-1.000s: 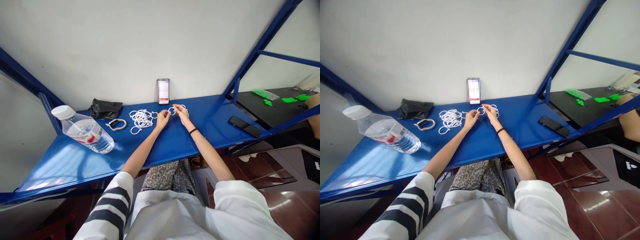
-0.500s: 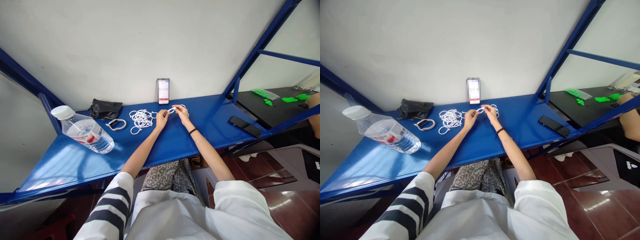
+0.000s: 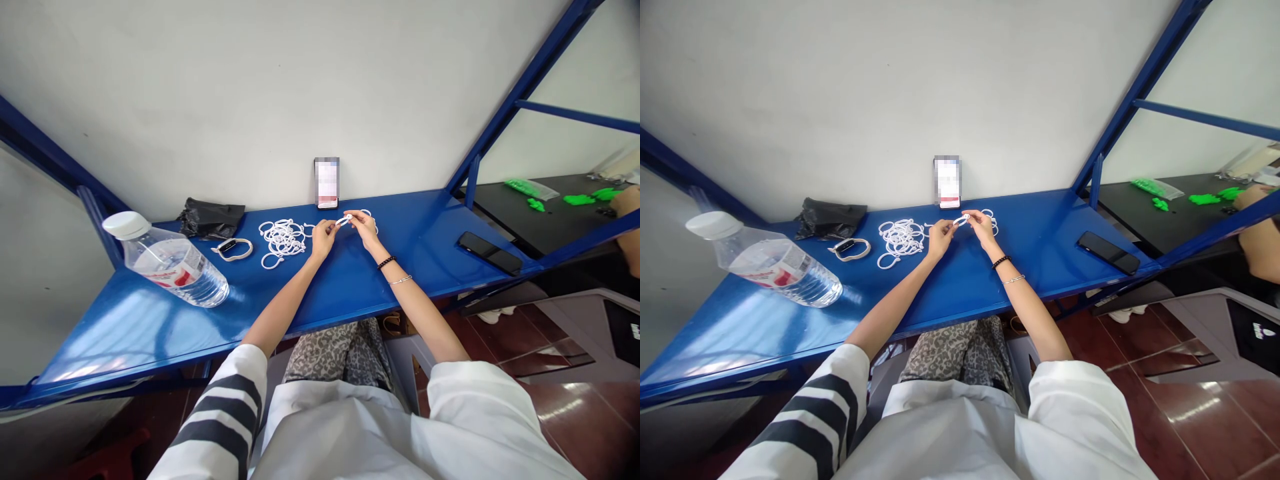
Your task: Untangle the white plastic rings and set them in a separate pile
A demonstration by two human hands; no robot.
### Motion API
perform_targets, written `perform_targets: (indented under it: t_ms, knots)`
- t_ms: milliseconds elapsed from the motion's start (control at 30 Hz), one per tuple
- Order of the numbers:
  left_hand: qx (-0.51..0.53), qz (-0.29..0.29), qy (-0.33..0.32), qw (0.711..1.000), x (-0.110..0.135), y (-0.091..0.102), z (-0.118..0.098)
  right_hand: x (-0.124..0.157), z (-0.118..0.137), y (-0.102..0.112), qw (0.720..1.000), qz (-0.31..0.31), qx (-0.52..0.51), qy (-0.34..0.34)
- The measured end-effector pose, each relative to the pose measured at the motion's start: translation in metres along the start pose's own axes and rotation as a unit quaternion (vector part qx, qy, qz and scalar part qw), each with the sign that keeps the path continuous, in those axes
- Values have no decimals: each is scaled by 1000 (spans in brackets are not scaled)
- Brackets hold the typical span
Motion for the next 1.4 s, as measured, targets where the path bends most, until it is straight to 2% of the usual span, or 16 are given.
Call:
perform_targets:
  t_ms: [100, 333, 500, 700, 1167, 1400]
  knots:
    - [-6, -5, 8, 1000, 0, 1, 1, 1, 0, -2, 1000, 11, -4, -3]
    - [-11, -14, 40, 999, 1, 7, 1, 9, 10, -15, 996, 89, -29, -3]
    - [3, -5, 77, 997, 3, 7, 1, 12, 11, -22, 992, 118, -43, -19]
    - [4, 26, 93, 995, 4, 2, 1, 10, 7, -22, 991, 115, -58, -31]
    - [32, 75, 64, 995, 5, -7, -13, 10, 5, -16, 991, 73, -92, -58]
    - [48, 91, 61, 993, 5, -12, -9, 9, 3, -16, 992, 73, -76, -61]
Point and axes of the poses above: each hand's wrist, its own x-axis away from the middle knuckle, its own y-axis out of the back of the hand, z = x × y, the point moved 8 cm from there along -x, towards the middle knuckle, and after that the axes turned 5 degrees about -y, right-handed, at the moved point
